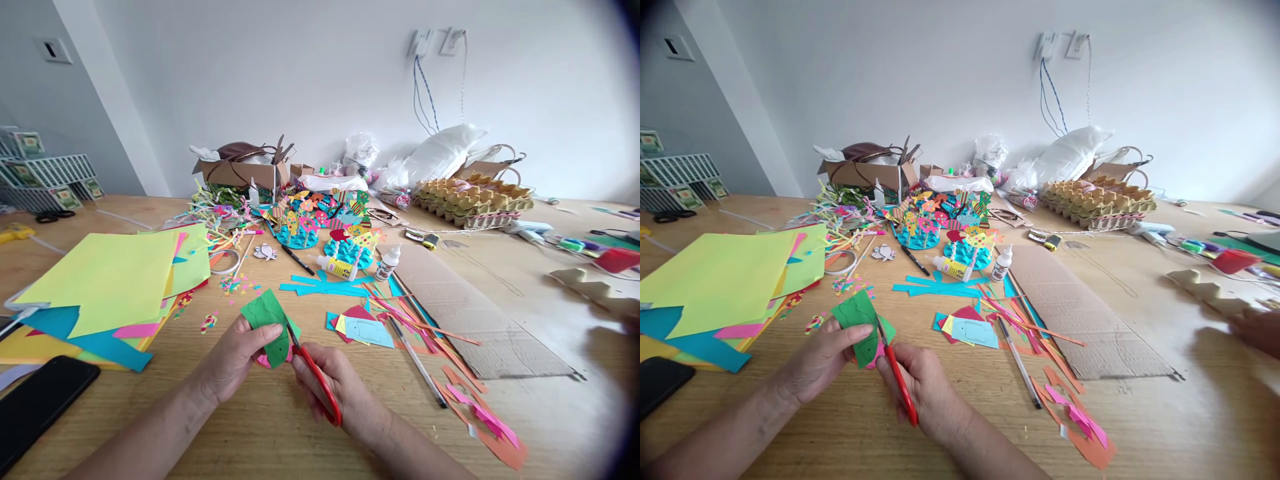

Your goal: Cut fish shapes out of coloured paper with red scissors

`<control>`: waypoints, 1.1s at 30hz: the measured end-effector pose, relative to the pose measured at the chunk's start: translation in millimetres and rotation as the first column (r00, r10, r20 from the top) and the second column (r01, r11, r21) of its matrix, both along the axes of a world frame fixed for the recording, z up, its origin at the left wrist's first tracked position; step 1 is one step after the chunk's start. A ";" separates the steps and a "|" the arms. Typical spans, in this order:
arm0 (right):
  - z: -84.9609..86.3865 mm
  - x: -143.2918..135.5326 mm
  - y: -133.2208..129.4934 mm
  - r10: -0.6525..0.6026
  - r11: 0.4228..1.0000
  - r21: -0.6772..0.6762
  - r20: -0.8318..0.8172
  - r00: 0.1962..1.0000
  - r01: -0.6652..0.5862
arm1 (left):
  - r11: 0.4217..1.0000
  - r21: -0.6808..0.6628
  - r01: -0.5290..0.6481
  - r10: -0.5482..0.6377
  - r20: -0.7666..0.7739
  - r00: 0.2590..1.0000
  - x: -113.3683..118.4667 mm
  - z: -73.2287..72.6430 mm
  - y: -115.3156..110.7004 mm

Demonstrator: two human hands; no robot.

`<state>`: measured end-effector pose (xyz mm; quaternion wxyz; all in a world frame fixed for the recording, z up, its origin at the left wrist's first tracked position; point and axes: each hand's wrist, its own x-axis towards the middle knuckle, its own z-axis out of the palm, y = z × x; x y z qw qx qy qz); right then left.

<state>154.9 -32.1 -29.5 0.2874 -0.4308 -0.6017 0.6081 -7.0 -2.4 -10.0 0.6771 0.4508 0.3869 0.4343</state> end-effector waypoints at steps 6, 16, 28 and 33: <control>11.6 9.2 3.8 0.074 0.997 0.021 0.023 0.997 -0.075 | 0.990 -0.009 -0.138 0.138 0.051 0.989 1.1 0.1 0.7; 19.4 39.2 23.9 0.001 0.979 0.200 -0.222 0.975 0.044 | 0.993 0.024 -0.115 0.117 -0.081 0.990 0.2 5.2 7.8; 23.8 21.1 20.7 -0.209 0.960 0.149 -0.195 0.958 0.239 | 0.963 0.018 0.270 -0.235 -0.440 0.867 5.1 -5.3 3.3; 20.9 22.1 24.9 -0.372 0.905 0.114 -0.255 0.892 0.410 | 0.977 0.033 0.212 -0.193 -0.294 0.936 -0.1 3.0 1.4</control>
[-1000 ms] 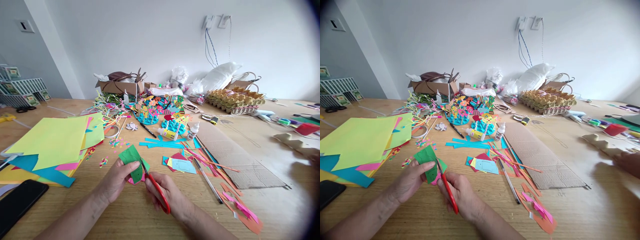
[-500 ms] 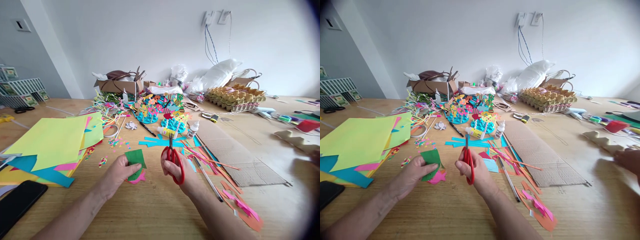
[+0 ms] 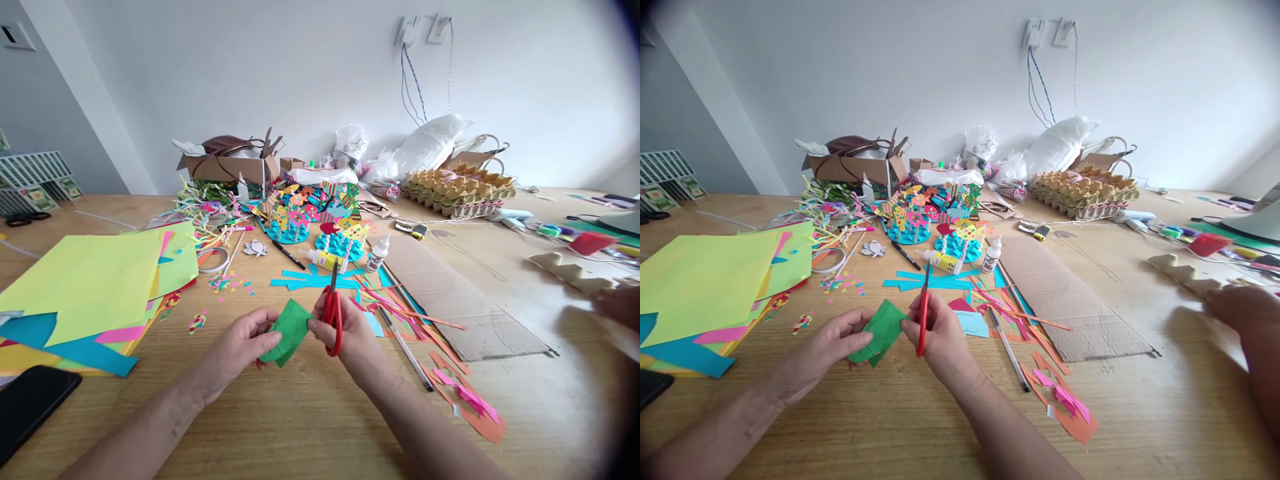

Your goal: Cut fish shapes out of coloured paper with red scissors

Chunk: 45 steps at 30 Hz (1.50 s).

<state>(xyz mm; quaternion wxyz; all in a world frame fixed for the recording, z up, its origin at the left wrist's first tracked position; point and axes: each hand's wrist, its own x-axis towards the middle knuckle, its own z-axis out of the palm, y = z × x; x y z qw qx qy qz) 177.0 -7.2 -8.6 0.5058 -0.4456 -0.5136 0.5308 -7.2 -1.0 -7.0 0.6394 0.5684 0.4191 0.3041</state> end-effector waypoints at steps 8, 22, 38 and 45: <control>-12.3 -4.9 -1.4 -0.244 0.968 0.015 -0.176 0.954 0.251 | 0.978 -0.177 -0.107 0.137 0.170 0.976 8.7 -2.2 -8.9; -9.6 -12.9 -10.0 -0.172 0.984 0.018 -0.107 0.979 0.175 | 0.973 -0.112 -0.204 0.220 0.164 0.961 13.8 -3.1 -10.0; -20.6 -31.4 -31.8 0.318 0.947 -0.094 0.419 0.850 -0.308 | 0.853 -0.148 -0.500 0.518 0.355 0.779 9.4 3.3 -3.6; -19.5 -30.5 -31.4 0.341 0.940 -0.117 0.332 0.880 -0.320 | 0.855 -0.155 -0.494 0.514 0.371 0.773 13.4 -2.0 -6.0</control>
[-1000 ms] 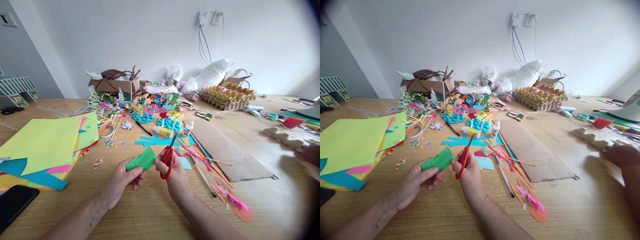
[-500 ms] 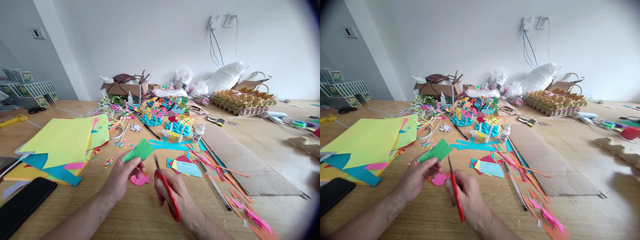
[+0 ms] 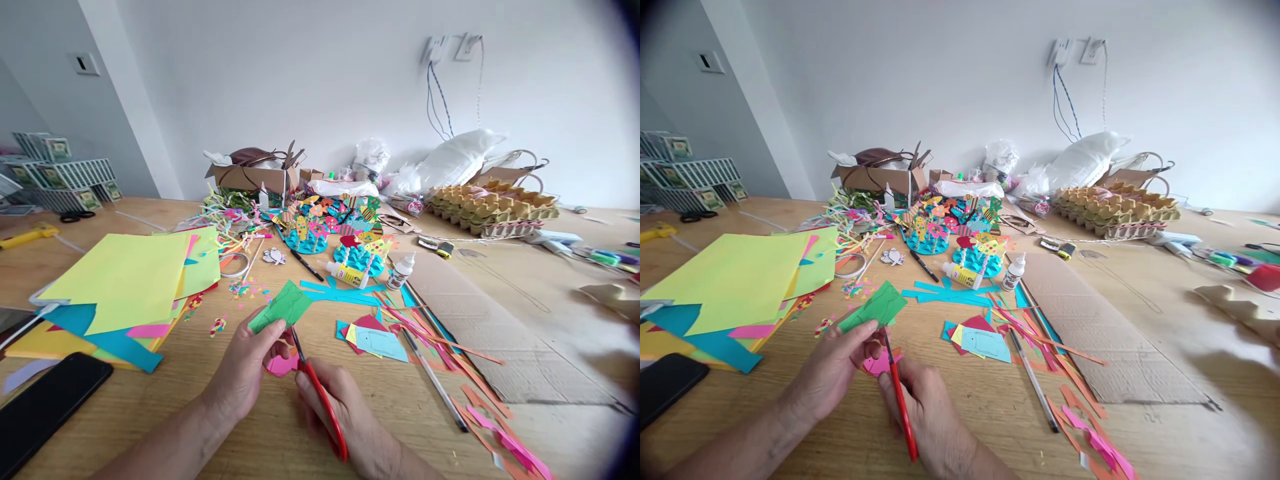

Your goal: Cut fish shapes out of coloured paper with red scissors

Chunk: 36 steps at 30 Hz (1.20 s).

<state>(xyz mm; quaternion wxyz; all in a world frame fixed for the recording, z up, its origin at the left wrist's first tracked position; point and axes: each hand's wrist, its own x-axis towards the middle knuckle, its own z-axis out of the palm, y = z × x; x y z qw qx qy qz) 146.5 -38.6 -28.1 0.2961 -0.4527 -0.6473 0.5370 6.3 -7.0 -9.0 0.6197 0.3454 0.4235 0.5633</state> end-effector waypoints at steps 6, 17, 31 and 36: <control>-1.3 -0.6 -0.2 -0.026 0.999 -0.045 -0.073 0.997 0.023 | 0.998 -0.038 0.054 -0.054 0.009 0.999 5.0 -5.2 -6.7; -1.7 -3.2 0.9 -0.064 0.995 -0.090 -0.128 0.990 0.052 | 0.996 -0.049 0.078 -0.075 0.068 0.995 9.8 -6.3 -11.7; -3.0 -3.2 1.3 -0.080 0.994 -0.087 -0.129 0.988 0.069 | 0.996 -0.031 0.082 -0.078 0.107 0.991 11.7 -3.9 -13.3; -4.3 -3.2 1.0 -0.076 0.995 -0.076 -0.114 0.991 0.067 | 0.996 -0.035 0.085 -0.080 0.117 0.990 11.2 -3.6 -13.7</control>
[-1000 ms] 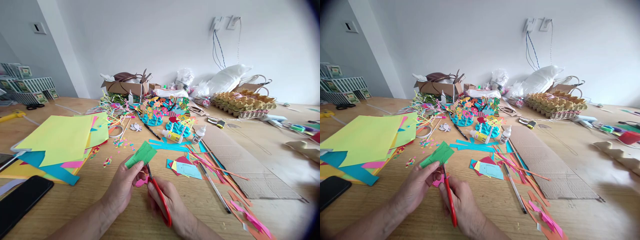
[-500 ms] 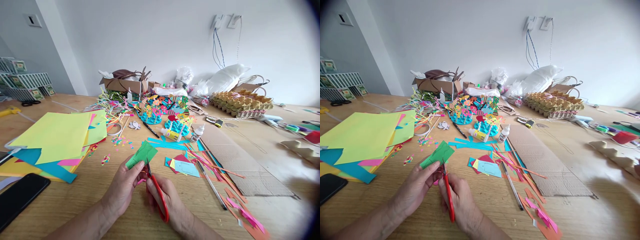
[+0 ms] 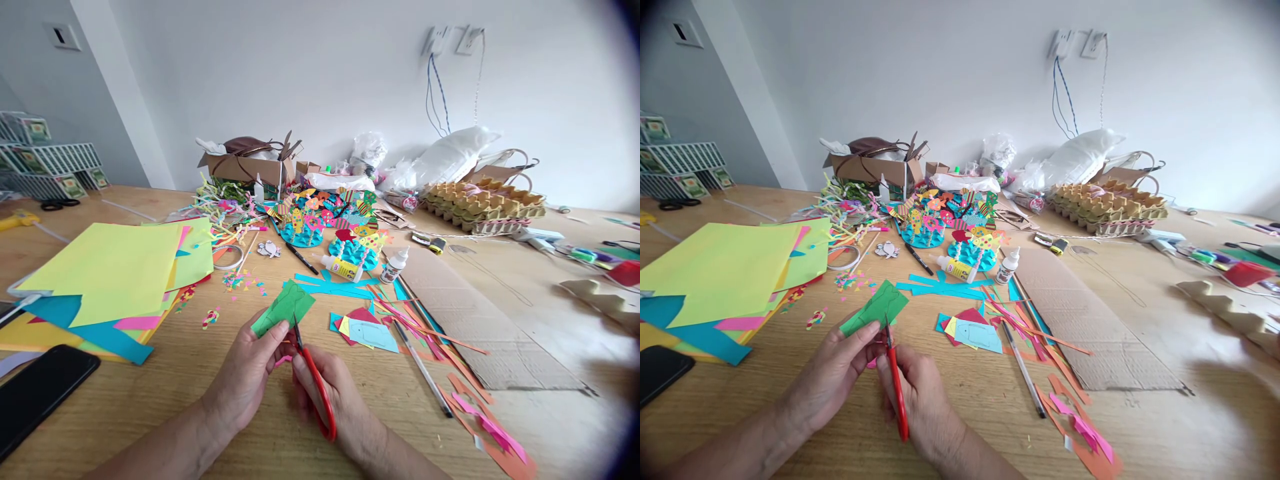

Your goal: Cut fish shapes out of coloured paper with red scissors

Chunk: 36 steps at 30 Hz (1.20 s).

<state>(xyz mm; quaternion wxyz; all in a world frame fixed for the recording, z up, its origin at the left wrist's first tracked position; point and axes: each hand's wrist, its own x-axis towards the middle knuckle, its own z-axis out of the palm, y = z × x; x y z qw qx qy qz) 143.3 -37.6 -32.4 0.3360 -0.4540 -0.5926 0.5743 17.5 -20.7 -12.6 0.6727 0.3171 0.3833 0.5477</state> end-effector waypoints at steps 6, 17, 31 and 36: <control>-2.1 -0.2 0.2 -0.009 1.000 0.008 -0.003 1.000 0.009 | 1.000 0.008 0.006 -0.006 0.002 1.000 0.3 -2.1 1.4; -4.5 4.2 1.1 0.001 1.000 -0.025 0.002 1.000 -0.001 | 1.000 -0.019 0.001 -0.001 -0.028 1.000 -2.0 -1.8 2.2; 5.4 7.6 3.2 0.019 0.999 -0.044 0.061 0.998 -0.016 | 1.000 0.009 0.029 -0.028 -0.012 1.000 -4.1 1.3 5.0; 3.7 9.8 4.8 0.050 0.999 -0.023 0.103 0.993 -0.048 | 1.000 0.008 0.019 -0.019 -0.023 1.000 -4.5 2.7 6.9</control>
